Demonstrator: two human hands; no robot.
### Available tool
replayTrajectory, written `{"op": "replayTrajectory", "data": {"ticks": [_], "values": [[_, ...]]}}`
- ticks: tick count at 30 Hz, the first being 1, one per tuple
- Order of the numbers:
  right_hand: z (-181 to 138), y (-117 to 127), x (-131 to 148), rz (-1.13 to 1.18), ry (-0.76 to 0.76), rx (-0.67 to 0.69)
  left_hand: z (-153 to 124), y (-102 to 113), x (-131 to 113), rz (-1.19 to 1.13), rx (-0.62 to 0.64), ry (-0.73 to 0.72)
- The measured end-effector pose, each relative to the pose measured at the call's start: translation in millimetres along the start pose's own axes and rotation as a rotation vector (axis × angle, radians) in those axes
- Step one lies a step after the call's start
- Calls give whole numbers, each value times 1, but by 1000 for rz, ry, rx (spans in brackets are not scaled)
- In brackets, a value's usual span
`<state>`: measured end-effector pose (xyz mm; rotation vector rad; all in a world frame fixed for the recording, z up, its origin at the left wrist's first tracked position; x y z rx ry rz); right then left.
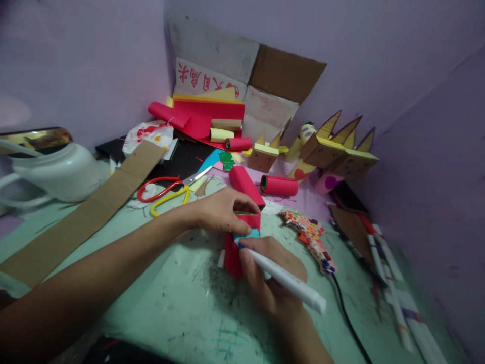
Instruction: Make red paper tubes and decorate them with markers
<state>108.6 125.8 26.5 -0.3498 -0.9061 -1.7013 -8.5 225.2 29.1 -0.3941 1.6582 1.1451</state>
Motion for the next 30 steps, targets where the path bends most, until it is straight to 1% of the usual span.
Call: {"op": "replayTrajectory", "data": {"ticks": [6, 12, 16, 22, 26, 30], "values": [[1, -1, 0, -15, 17, 10, 2, 0, 2, 5, 2, -21], [2, 0, 2, -23, 40, 41, 1, -1, 0, 59, 72, 18], [3, -2, 2, -16, 30, 49, 0, -1, -1, 78, 74, 22], [3, -2, 2, -1, 10, 8, 0, -1, -1, 63, 70, 20], [2, -2, 0, -1, -22, 17, 0, -1, -1, 52, 81, 37], [2, -2, 0, -1, -9, 20, 1, -1, 2, 48, 78, 30]]}}
Point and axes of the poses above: each hand's wrist, its own z-axis towards the middle knuckle, its own y-axis out of the back of the hand, x = y × z, the point moved 6 cm from there along z, towards the middle knuckle, and after that the axes turned 11 degrees about z, right-handed, at the moved point
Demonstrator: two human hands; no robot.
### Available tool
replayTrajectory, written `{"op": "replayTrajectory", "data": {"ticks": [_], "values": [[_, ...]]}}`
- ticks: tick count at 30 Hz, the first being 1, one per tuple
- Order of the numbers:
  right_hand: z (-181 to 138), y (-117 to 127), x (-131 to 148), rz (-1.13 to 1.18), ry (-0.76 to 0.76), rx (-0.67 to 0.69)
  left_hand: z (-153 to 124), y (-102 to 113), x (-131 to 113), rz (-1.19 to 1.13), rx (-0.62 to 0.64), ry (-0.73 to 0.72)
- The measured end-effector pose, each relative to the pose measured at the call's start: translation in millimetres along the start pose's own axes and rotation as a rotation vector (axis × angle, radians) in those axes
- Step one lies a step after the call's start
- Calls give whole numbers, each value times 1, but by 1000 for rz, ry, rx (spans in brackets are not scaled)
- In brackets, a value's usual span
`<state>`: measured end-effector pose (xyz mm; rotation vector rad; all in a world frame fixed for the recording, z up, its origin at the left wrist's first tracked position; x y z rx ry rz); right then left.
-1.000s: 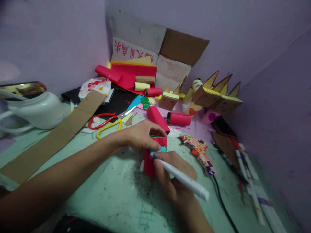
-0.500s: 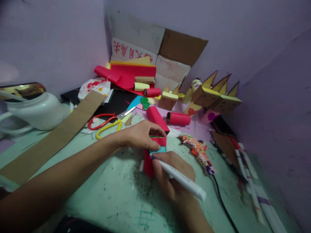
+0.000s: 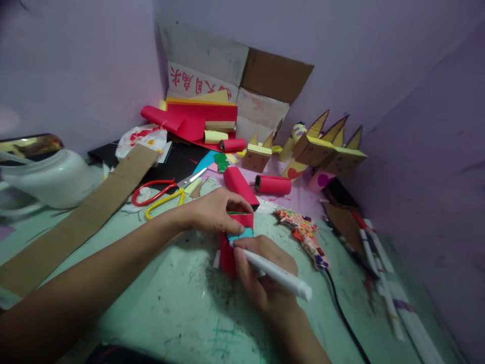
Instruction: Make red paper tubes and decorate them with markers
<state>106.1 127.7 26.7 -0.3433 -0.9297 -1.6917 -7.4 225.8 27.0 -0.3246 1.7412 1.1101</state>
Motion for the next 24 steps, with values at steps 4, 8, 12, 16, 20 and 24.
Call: {"op": "replayTrajectory", "data": {"ticks": [4, 8, 12, 16, 20, 24], "values": [[1, -1, 0, 11, 1, 3, 2, -1, 3, -29, -3, -32], [1, 0, 1, 9, 11, -2, 3, -2, 7, -45, -16, -37], [1, 0, 2, -8, 13, -7, 3, -2, 6, -42, -15, -29], [1, 0, 2, 1, 9, -5, 3, -1, 5, -37, -8, -28], [0, 1, 0, 0, -3, -10, 2, -1, 4, -26, 5, -28], [-2, 3, 0, 2, -7, -28, 2, -1, 6, -36, 14, -7]]}}
Point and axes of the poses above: each hand's wrist, its own z-axis towards the middle knuckle, its own y-axis out of the back of the hand, x = y × z, the point moved 6 cm from there along z, towards the middle knuckle, and after that the axes turned 11 degrees about z, right-handed, at the moved point
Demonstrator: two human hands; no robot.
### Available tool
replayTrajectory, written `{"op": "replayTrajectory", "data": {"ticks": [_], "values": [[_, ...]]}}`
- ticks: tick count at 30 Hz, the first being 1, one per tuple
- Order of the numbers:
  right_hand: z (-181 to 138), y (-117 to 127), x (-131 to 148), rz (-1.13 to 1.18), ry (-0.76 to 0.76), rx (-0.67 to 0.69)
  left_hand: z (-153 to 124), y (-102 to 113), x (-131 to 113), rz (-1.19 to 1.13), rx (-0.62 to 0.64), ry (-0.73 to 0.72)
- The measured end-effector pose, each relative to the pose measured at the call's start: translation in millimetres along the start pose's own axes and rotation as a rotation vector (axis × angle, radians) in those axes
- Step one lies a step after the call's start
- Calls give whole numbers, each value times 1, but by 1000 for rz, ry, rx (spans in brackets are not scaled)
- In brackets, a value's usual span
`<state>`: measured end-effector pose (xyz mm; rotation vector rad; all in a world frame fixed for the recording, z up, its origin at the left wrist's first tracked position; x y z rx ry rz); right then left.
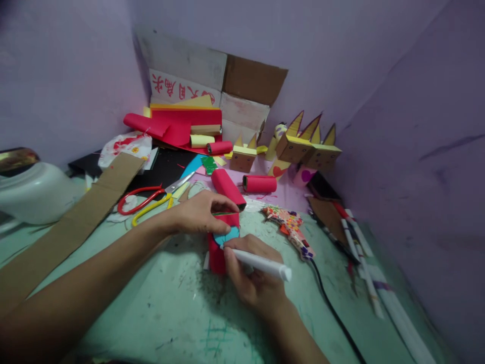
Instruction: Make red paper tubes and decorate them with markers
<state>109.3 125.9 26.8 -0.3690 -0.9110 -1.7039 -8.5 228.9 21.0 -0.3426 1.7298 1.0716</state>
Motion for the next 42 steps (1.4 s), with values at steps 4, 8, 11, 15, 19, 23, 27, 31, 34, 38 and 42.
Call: {"op": "replayTrajectory", "data": {"ticks": [4, 8, 11, 15, 19, 23, 27, 31, 34, 38, 42], "values": [[0, 1, 0, 1, -22, 2, 0, 1, 1, 6, -9, 9], [0, 3, 0, 10, -40, -18, -1, 2, 0, 21, -18, 20], [1, 4, 2, 14, -33, -23, -2, 2, -2, -16, -18, 36], [3, 4, 3, 6, -37, -33, -2, 2, -2, -7, -22, 50], [2, 6, 2, 13, -49, -54, -3, 2, 0, -15, -30, 41], [3, 7, 3, 19, -69, -67, -2, 1, 1, -46, -26, 38], [5, 10, 5, 31, -64, -102, -1, 1, 0, -51, -19, 35], [6, 11, 3, 30, -84, -136, -1, 0, -1, -33, -13, 31], [6, 12, 2, 35, -95, -142, -2, 1, -1, -38, -15, 46], [3, 20, -1, 118, -160, -223, -4, 1, -3, -30, -12, 62], [-6, 32, -11, 179, -222, -424, -5, 1, -4, -12, -2, 66]]}}
Point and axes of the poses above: each hand's wrist, its own z-axis towards the middle knuckle, its own y-axis out of the back of the hand, x = y × z, the point moved 6 cm from there along z, towards the middle knuckle, and after that the axes turned 11 degrees about z, right-handed, at the moved point
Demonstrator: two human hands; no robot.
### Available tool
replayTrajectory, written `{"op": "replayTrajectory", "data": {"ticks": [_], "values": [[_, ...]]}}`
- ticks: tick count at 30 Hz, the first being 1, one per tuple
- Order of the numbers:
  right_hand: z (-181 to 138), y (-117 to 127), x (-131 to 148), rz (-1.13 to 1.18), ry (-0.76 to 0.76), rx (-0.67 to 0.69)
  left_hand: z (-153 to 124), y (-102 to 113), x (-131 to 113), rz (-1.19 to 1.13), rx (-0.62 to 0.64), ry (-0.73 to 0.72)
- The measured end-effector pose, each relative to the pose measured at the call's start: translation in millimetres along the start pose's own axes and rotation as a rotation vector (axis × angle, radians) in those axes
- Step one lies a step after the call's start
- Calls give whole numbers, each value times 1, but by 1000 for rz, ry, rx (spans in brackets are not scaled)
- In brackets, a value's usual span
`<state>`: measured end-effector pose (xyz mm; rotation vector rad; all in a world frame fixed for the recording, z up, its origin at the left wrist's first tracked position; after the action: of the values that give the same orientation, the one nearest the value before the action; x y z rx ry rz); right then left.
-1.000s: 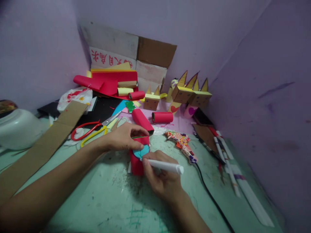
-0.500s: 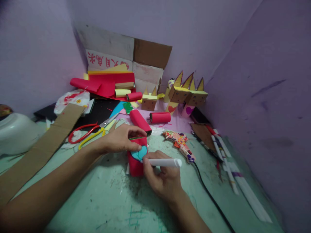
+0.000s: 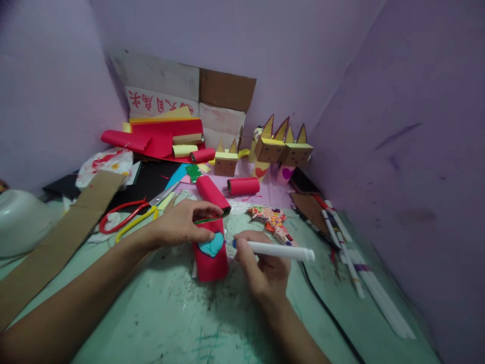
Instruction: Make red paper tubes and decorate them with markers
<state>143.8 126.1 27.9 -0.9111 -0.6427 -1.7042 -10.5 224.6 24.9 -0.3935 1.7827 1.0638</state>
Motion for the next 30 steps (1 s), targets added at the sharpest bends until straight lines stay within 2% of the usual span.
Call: {"op": "replayTrajectory", "data": {"ticks": [2, 5, 9, 12, 15, 19, 24, 30], "values": [[1, 5, -5, 18, -23, -78, -1, 0, -1, -8, -2, -11], [4, 6, -18, 29, -190, -101, -4, 0, -2, -10, -13, -21], [4, -10, -32, 244, -485, 76, -7, -1, -8, 14, -19, -20], [0, -25, -35, 373, -594, 202, -8, 0, -13, 50, -43, -29], [-4, -32, -38, 352, -638, 242, -9, 0, -15, 80, -57, -25], [-5, -33, -40, 348, -670, 216, -10, 1, -14, 152, -73, -24], [-5, -33, -38, 318, -676, 215, -14, -1, -19, 236, -33, -50], [-7, -34, -37, 307, -659, 217, -14, -4, -20, 240, -84, -15]]}}
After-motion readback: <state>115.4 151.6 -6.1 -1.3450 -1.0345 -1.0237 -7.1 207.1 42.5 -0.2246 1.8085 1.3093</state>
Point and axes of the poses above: each hand's wrist, its own z-axis towards the middle knuckle, its own y-axis out of the back of the hand, x = y × z, the point moved 6 cm from there along z, towards the middle knuckle, and after that the axes turned 11 degrees about z, right-handed, at the moved point
